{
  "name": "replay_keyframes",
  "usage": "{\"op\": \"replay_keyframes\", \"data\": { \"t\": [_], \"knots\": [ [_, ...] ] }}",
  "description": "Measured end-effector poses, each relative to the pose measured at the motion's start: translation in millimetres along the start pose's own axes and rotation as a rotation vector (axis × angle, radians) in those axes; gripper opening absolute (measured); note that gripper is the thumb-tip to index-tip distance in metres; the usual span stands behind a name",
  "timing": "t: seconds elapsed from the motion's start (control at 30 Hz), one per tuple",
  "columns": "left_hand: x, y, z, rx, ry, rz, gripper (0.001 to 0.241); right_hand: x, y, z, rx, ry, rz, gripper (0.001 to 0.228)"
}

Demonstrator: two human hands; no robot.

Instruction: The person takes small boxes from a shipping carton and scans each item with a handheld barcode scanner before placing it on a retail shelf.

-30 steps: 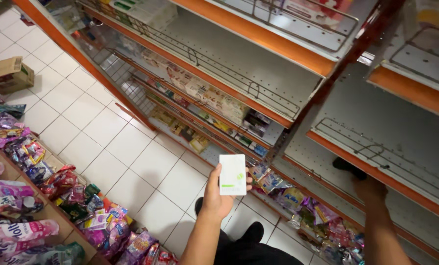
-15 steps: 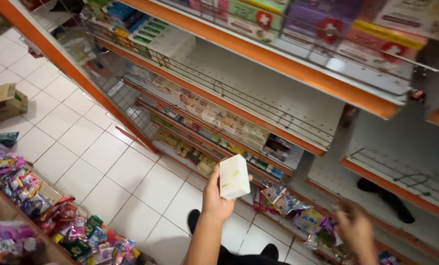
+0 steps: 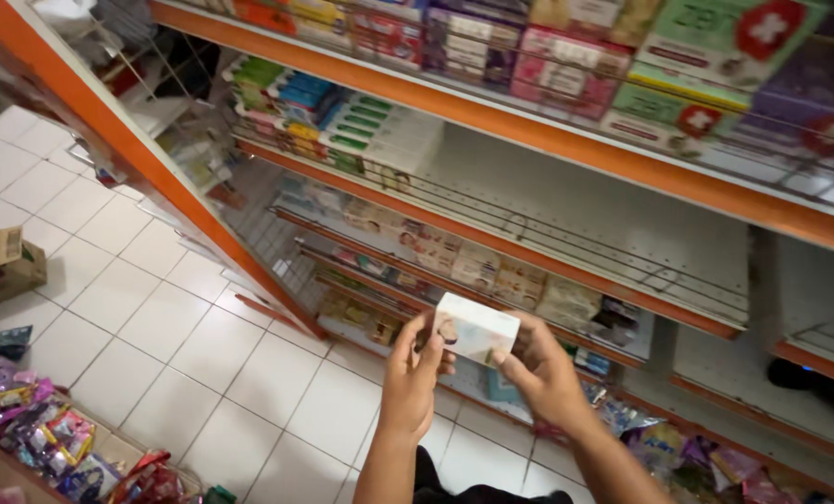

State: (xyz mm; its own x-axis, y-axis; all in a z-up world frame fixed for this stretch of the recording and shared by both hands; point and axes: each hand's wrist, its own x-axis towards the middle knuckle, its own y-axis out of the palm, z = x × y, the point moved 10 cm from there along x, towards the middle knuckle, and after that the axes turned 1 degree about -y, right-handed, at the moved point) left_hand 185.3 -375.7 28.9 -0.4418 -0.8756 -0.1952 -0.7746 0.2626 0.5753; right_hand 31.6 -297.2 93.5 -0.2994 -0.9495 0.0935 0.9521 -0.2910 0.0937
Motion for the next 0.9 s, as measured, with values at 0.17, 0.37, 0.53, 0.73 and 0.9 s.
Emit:
{"op": "replay_keyframes", "data": {
  "t": [0.17,0.37,0.53,0.73,0.9],
  "knots": [
    [5,-26,-43,0.048,0.11,0.035,0.038,29,21,-10,-0.153,0.13,0.082,0.056],
    [23,-52,-57,-0.101,0.138,-0.053,0.039,52,68,-2,-0.29,0.276,0.284,0.066],
    [37,-52,-75,0.188,0.22,0.0,0.046,58,94,-3,-0.442,0.277,0.311,0.081],
    [47,-52,-72,0.207,0.179,0.089,0.052,79,60,-12,-0.4,0.337,0.108,0.055],
    [55,-75,-34,0.128,0.037,0.023,0.05,127,-7,48,-0.334,0.095,-0.28,0.062]
  ]
}}
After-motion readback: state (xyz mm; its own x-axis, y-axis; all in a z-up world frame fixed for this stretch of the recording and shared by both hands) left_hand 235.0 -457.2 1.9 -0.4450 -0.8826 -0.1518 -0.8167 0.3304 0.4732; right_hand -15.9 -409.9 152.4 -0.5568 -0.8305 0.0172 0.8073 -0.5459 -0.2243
